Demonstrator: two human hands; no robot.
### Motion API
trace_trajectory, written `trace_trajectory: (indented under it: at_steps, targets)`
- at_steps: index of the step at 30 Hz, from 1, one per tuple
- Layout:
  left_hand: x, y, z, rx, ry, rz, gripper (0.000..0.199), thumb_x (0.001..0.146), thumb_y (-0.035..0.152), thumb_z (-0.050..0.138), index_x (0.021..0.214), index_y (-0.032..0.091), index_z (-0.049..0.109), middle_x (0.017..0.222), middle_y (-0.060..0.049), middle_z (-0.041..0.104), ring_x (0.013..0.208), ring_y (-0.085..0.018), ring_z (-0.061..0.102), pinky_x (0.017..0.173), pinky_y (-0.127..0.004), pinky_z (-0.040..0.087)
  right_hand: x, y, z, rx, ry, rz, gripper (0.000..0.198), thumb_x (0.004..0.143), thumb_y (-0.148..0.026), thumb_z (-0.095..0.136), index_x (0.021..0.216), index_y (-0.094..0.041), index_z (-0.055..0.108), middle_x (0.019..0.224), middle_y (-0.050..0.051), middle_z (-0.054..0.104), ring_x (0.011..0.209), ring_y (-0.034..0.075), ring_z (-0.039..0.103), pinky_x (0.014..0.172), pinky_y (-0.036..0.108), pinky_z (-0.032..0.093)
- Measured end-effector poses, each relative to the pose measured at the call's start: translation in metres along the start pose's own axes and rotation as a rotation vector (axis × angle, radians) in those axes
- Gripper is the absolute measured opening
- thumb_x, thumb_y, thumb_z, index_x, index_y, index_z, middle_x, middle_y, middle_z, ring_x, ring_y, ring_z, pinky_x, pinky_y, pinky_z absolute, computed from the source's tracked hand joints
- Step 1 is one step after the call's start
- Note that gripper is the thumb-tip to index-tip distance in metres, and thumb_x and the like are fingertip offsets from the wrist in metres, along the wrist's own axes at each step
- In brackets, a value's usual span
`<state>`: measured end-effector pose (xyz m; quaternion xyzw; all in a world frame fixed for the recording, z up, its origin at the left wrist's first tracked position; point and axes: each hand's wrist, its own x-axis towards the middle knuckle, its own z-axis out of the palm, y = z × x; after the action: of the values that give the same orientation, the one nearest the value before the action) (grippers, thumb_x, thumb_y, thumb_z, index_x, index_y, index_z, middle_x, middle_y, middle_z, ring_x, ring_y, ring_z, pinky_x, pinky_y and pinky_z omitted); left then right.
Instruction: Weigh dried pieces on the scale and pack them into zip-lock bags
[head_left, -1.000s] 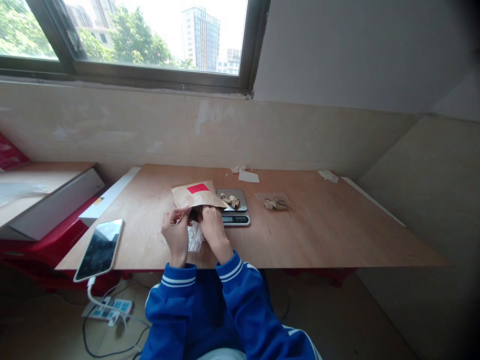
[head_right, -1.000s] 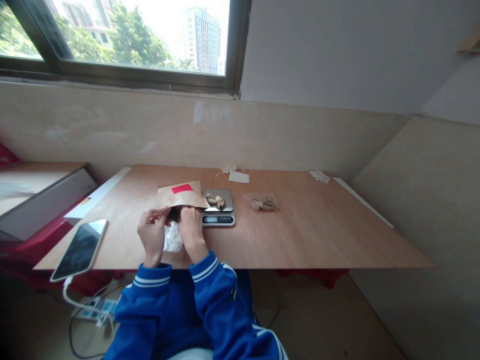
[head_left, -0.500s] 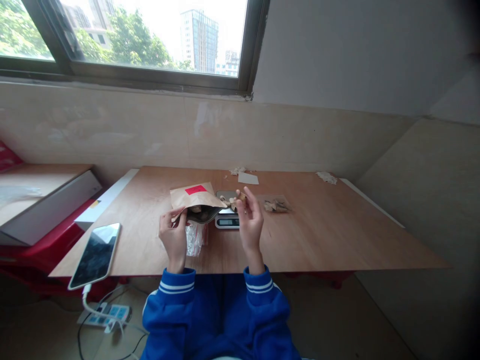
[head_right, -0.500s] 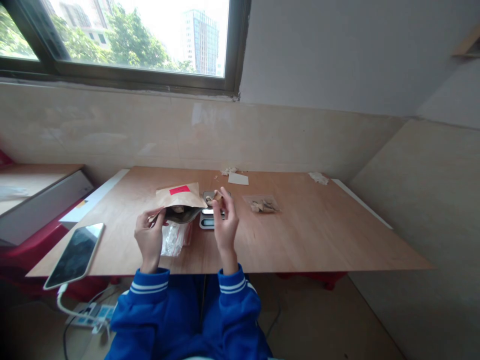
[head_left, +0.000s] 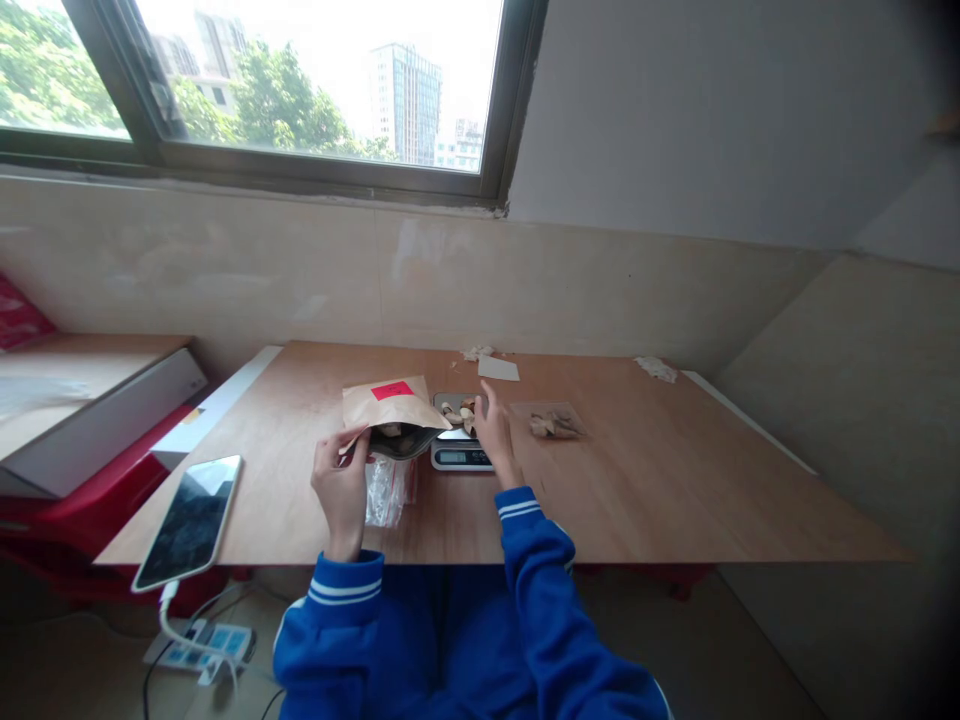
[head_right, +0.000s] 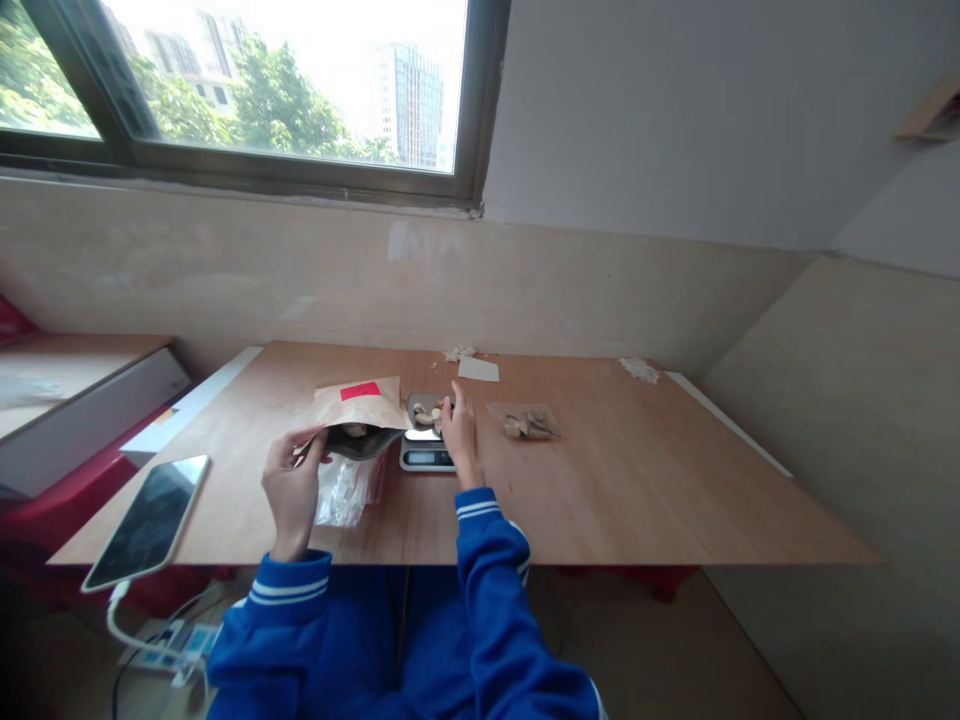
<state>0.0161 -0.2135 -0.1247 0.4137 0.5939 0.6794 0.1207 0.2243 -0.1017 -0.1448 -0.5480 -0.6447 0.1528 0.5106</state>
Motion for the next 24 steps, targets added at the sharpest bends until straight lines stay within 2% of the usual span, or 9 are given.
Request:
trace_trajectory:
  at_steps: [2,3,4,7,9,11,16,19,24]
  targets:
    - [-0.001,0.000,0.001,0.004,-0.006,0.009,0.025,0.080,0.041,0.065,0.092,0.019,0.070,0.086,-0.002,0.063,0.066,-0.012,0.062,0.061,-0.025,0.052,-0.026,-0.025,-0.002,0.068,0.208,-0.113,0.037,0.094,-0.024,0.035,0.125,-0.014,0.053,0.125,0.017,0.059,0.120,0.022,0.054,0.103,0.042,0.042]
    - [-0.001,0.000,0.001,0.002,-0.008,0.011,0.025,0.080,0.041,0.064,0.091,0.019,0.070,0.085,-0.002,0.063,0.066,-0.013,0.062,0.060,-0.025,0.052,-0.041,-0.040,-0.003,0.103,0.245,-0.156,0.034,0.094,-0.022,0.034,0.120,-0.016,0.055,0.119,0.015,0.061,0.116,0.022,0.055,0.101,0.042,0.043]
    - [-0.001,-0.001,0.002,0.002,-0.008,0.012,0.025,0.081,0.041,0.064,0.091,0.020,0.070,0.084,-0.002,0.063,0.065,-0.013,0.062,0.060,-0.026,0.052,-0.055,-0.054,-0.003,0.131,0.204,-0.223,0.032,0.094,-0.020,0.033,0.115,-0.019,0.058,0.111,0.012,0.063,0.111,0.021,0.057,0.099,0.041,0.045]
    - [-0.002,-0.001,0.003,0.024,-0.007,0.021,0.024,0.081,0.041,0.064,0.091,0.020,0.070,0.084,-0.001,0.063,0.064,-0.012,0.062,0.059,-0.026,0.052,-0.085,-0.094,0.005,0.122,-0.253,-0.478,0.036,0.091,-0.013,0.034,0.112,-0.023,0.062,0.112,0.008,0.065,0.112,0.018,0.058,0.099,0.035,0.047]
    - [-0.002,-0.002,0.002,0.042,-0.010,0.030,0.023,0.081,0.041,0.063,0.090,0.021,0.069,0.084,-0.001,0.063,0.063,-0.012,0.061,0.060,-0.026,0.051,-0.089,-0.112,0.015,0.043,-0.395,-0.462,0.041,0.090,-0.008,0.033,0.119,-0.017,0.060,0.123,0.010,0.062,0.120,0.018,0.054,0.102,0.032,0.045]
    - [-0.002,-0.002,0.000,0.049,-0.014,0.035,0.024,0.082,0.042,0.062,0.090,0.021,0.069,0.082,-0.001,0.062,0.060,-0.012,0.060,0.059,-0.027,0.051,-0.084,-0.123,0.025,-0.060,-0.456,-0.367,0.042,0.089,-0.006,0.034,0.124,-0.012,0.057,0.127,0.013,0.061,0.122,0.019,0.053,0.101,0.031,0.046]
    - [-0.001,0.000,-0.004,0.048,-0.027,0.026,0.023,0.084,0.041,0.060,0.090,0.021,0.068,0.081,0.000,0.060,0.055,-0.011,0.058,0.057,-0.027,0.049,-0.060,-0.132,0.037,-0.333,-0.579,-0.119,0.031,0.088,-0.005,0.041,0.107,-0.006,0.066,0.100,0.019,0.071,0.095,0.026,0.068,0.082,0.033,0.053]
    - [-0.001,0.000,-0.003,0.036,-0.037,0.022,0.023,0.084,0.042,0.060,0.090,0.021,0.067,0.081,0.000,0.060,0.056,-0.011,0.058,0.058,-0.026,0.049,-0.052,-0.135,0.040,-0.369,-0.608,-0.105,0.028,0.091,-0.010,0.045,0.106,-0.008,0.069,0.097,0.018,0.072,0.089,0.025,0.070,0.079,0.033,0.053]
    - [-0.002,-0.002,-0.001,0.042,-0.034,0.000,0.024,0.084,0.043,0.060,0.090,0.021,0.066,0.079,0.000,0.060,0.058,-0.012,0.058,0.058,-0.026,0.048,-0.045,-0.136,0.051,-0.370,-0.576,-0.119,0.032,0.094,-0.014,0.044,0.118,-0.014,0.065,0.116,0.014,0.068,0.104,0.025,0.064,0.092,0.033,0.049]
